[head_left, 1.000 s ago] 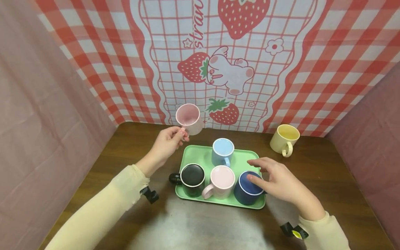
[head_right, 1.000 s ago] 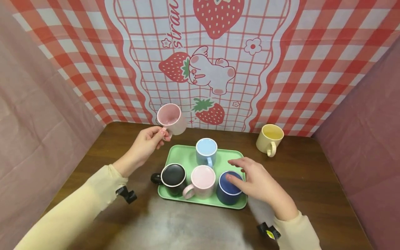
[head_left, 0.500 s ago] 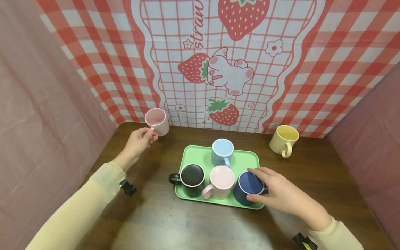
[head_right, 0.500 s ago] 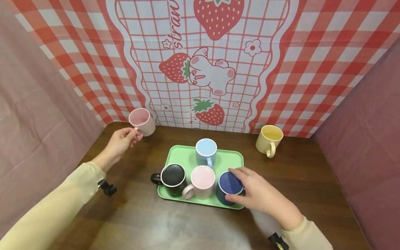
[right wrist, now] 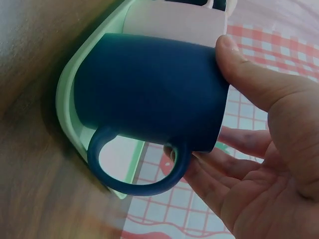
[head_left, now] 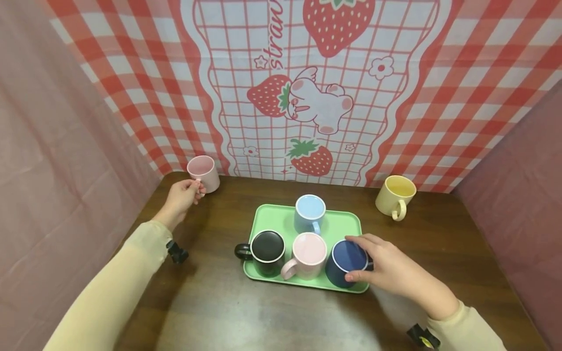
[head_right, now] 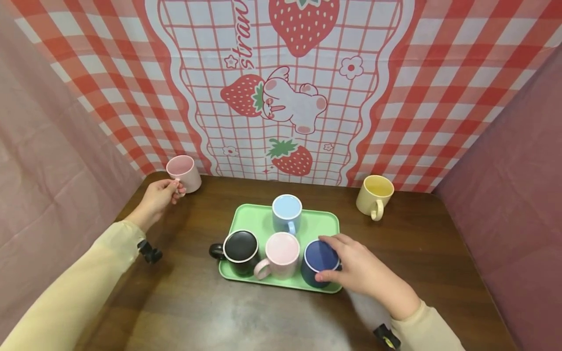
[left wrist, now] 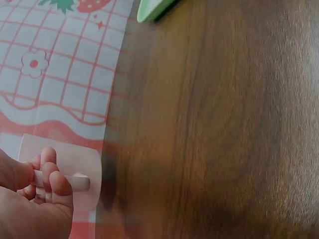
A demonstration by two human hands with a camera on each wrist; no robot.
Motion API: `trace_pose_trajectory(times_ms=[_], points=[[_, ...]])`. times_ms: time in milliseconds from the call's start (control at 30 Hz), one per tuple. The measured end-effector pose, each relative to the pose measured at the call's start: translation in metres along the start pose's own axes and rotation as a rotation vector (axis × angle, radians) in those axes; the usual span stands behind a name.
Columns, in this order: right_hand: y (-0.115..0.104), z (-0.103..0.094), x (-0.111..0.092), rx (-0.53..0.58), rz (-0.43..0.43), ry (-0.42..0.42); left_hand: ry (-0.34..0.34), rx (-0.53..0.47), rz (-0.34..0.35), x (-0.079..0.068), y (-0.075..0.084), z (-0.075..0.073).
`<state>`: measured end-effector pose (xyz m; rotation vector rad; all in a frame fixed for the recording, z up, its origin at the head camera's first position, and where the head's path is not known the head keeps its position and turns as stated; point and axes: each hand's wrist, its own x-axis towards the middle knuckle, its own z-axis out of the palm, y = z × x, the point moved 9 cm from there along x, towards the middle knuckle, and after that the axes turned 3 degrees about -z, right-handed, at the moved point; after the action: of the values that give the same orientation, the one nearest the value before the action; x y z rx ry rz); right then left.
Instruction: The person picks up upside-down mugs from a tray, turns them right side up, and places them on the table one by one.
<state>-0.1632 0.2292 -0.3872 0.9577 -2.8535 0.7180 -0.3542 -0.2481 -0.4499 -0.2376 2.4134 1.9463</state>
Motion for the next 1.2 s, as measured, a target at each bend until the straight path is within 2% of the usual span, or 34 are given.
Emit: trace_pose_trajectory(times_ms=[133,567,900,1033,1200], points=[[0.0013,0.0014,-0.0001,0.007,0.015,-0.009,0.008,0.027,-0.018,0.0032,-0.0057,-0.0045],[0.003,0.0023,0.0011,-0.002,0.046,-0.036,0.009,0.057,-0.018,0.0019,-0.0061,-0.0083],[0.0037,0.0012,0.0014,0.001,0.054,-0.034,0.009,0.097,0.011,0.0027,-0.0051,-0.0078],[0.0038,0.0006,0.0009,0.005,0.041,-0.021,0.016,0.138,0.023,0.0019,-0.0041,-0.0078],[0.0045,0.0012,0.0001,0.012,0.03,-0.014,0.035,0.264,0.034,0.0003,-0.0033,-0.0104]])
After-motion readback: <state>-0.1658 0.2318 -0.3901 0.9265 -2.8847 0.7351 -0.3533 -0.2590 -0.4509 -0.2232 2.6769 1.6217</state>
